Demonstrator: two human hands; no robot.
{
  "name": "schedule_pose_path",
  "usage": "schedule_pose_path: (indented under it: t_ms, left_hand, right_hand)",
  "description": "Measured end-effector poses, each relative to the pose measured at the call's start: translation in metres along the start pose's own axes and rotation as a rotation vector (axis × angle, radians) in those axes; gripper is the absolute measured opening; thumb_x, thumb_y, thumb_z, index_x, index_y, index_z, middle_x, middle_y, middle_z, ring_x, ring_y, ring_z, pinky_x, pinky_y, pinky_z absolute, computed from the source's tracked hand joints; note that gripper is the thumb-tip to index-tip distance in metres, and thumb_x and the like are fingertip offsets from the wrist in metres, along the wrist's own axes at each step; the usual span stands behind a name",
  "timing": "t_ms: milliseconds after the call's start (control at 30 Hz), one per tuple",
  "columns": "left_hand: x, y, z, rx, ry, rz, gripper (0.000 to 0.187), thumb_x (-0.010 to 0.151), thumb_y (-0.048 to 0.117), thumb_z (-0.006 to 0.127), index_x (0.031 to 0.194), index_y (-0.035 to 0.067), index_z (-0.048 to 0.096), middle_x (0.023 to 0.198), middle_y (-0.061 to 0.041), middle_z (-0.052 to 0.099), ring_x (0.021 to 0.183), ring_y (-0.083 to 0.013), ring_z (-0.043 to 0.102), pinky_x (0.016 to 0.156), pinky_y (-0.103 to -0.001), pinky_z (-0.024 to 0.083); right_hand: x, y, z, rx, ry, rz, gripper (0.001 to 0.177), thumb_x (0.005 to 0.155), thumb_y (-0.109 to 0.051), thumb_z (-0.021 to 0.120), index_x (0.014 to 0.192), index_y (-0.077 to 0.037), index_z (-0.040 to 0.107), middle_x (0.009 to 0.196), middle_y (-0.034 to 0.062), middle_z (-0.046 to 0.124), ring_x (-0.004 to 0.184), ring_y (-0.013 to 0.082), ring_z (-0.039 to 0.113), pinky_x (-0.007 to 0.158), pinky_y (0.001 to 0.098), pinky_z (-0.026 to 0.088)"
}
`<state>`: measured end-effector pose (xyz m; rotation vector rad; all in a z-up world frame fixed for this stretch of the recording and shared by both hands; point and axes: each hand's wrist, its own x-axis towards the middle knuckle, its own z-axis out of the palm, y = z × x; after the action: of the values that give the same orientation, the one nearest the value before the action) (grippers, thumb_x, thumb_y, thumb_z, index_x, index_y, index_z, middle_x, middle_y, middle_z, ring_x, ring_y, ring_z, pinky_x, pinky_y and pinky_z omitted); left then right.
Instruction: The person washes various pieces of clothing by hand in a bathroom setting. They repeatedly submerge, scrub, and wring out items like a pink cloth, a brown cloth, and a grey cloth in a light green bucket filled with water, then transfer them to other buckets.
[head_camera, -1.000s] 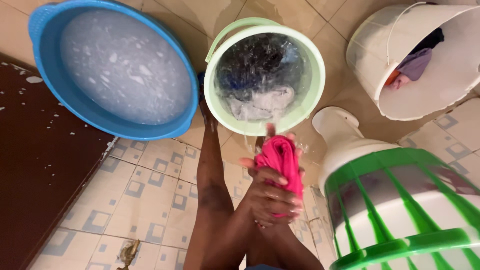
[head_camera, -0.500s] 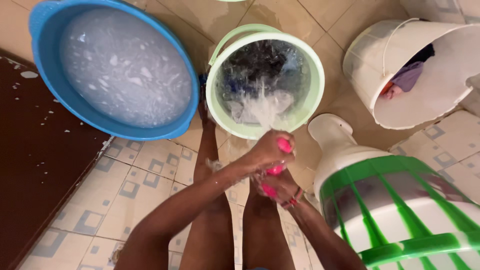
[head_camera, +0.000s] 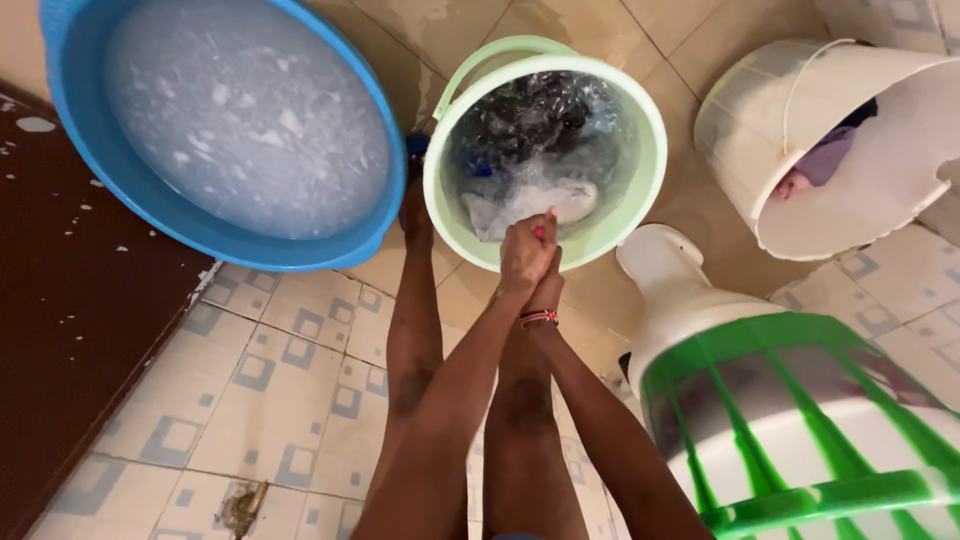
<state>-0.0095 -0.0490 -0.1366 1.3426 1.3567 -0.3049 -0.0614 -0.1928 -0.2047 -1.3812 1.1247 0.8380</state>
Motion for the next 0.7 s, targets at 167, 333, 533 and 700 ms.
schedule_pose_path:
  t_ms: [167,333,533,700]
  left_hand:
    - [0.022,-0.009,0.004,-0.043,0.112,-0.108,0.044,0.099,0.045,0.061,0.078,0.008,0.073,0.066,-0.016,0.067,0.065,-0.0370,0.067,0.063,-0.047,0.052]
    - [0.083,0.024,-0.052,-0.701,-0.080,-0.015,0.041,0.094,0.043,0.074,0.113,0.008,0.068,0.103,-0.009,0.069,0.088,-0.0205,0.066,0.083,-0.039,0.051]
    - [0.128,0.105,-0.155,-0.965,-0.525,0.145,0.070,0.100,0.062,0.057,0.143,0.007,0.056,0.123,-0.011,0.065,0.106,-0.0236,0.062,0.091,-0.039,0.050]
    - [0.226,0.139,-0.153,-1.097,-0.380,0.143,0.061,0.097,0.054,0.056,0.142,0.016,0.042,0.135,-0.002,0.055,0.123,-0.0199,0.056,0.101,-0.043,0.051]
  right_hand:
    - [0.003,-0.008,0.020,-0.935,0.086,-0.225,0.060,0.106,-0.054,0.038,0.130,-0.005,0.063,0.091,0.0127,0.076,0.079,0.0273,0.070,0.069,0.0421,0.053]
    - [-0.076,-0.098,0.109,-1.147,-0.223,-0.752,0.065,0.080,-0.031,0.088,0.127,-0.003,0.054,0.107,0.0175,0.073,0.099,0.0309,0.072,0.085,0.0426,0.056]
    - [-0.068,-0.206,0.221,-0.821,-0.684,-0.681,0.085,0.081,-0.020,0.091,0.149,-0.006,0.042,0.138,0.0129,0.061,0.126,0.0243,0.062,0.103,0.0399,0.056]
    - [0.013,-0.248,0.316,-0.773,-0.783,-0.964,0.054,0.106,-0.016,0.082,0.144,-0.001,0.047,0.141,0.0149,0.060,0.129,0.0264,0.063,0.109,0.0384,0.056]
